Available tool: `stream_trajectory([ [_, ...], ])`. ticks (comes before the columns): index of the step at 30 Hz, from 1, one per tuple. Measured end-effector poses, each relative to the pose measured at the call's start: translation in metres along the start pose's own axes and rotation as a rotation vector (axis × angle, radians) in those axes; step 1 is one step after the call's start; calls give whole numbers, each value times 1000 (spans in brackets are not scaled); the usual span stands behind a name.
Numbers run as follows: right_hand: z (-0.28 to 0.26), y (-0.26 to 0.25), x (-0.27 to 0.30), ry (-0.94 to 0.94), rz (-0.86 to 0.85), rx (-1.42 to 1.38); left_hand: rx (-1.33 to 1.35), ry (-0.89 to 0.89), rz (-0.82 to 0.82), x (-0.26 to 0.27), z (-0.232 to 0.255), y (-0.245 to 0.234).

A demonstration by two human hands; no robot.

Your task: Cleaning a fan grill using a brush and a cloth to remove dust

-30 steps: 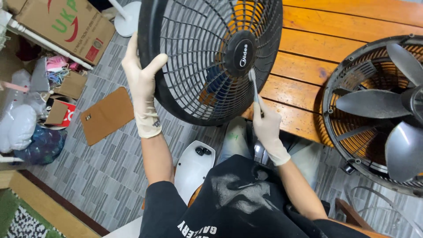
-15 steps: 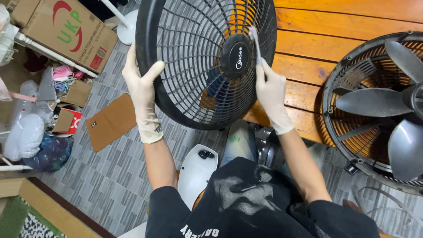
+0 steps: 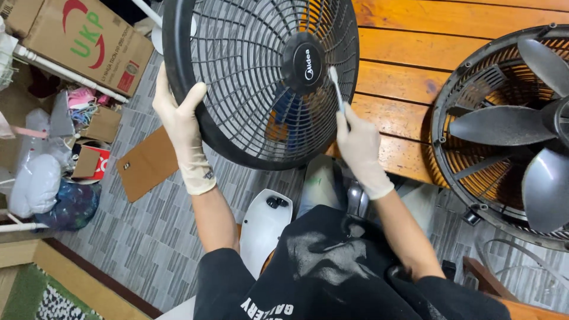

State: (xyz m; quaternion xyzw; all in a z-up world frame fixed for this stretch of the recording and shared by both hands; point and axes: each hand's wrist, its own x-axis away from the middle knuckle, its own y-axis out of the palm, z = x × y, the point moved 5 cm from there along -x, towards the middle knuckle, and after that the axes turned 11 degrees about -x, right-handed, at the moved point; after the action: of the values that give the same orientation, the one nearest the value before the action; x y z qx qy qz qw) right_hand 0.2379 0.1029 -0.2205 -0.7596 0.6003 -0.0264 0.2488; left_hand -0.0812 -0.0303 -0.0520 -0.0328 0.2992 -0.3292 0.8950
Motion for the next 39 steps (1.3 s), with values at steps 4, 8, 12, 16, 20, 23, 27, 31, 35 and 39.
stream_trajectory([
  [4,-31,-19,15,89,-134,190,37,-6,-1,3,15,5],
  [8,-21,-24,17,80,-119,192,-6,24,-3,8,36,12],
  [12,-20,-23,5,51,-123,131,-92,92,-42,10,71,28],
  [16,-31,-20,45,27,-180,-109,-181,73,-29,12,74,27],
  [20,-20,-16,32,35,-167,-68,-108,125,-64,12,74,28],
  [23,-18,-18,-1,36,-69,-89,-132,152,-41,11,77,29],
  [27,-24,-15,-11,-28,-28,-120,-135,79,-64,16,88,33],
  [31,-22,-6,25,19,-116,-128,-118,73,-30,12,79,30],
  [35,-16,-8,9,46,-78,-30,-132,106,-41,12,70,32],
  [39,-16,-3,4,35,-41,-41,-99,65,1,11,69,36],
])
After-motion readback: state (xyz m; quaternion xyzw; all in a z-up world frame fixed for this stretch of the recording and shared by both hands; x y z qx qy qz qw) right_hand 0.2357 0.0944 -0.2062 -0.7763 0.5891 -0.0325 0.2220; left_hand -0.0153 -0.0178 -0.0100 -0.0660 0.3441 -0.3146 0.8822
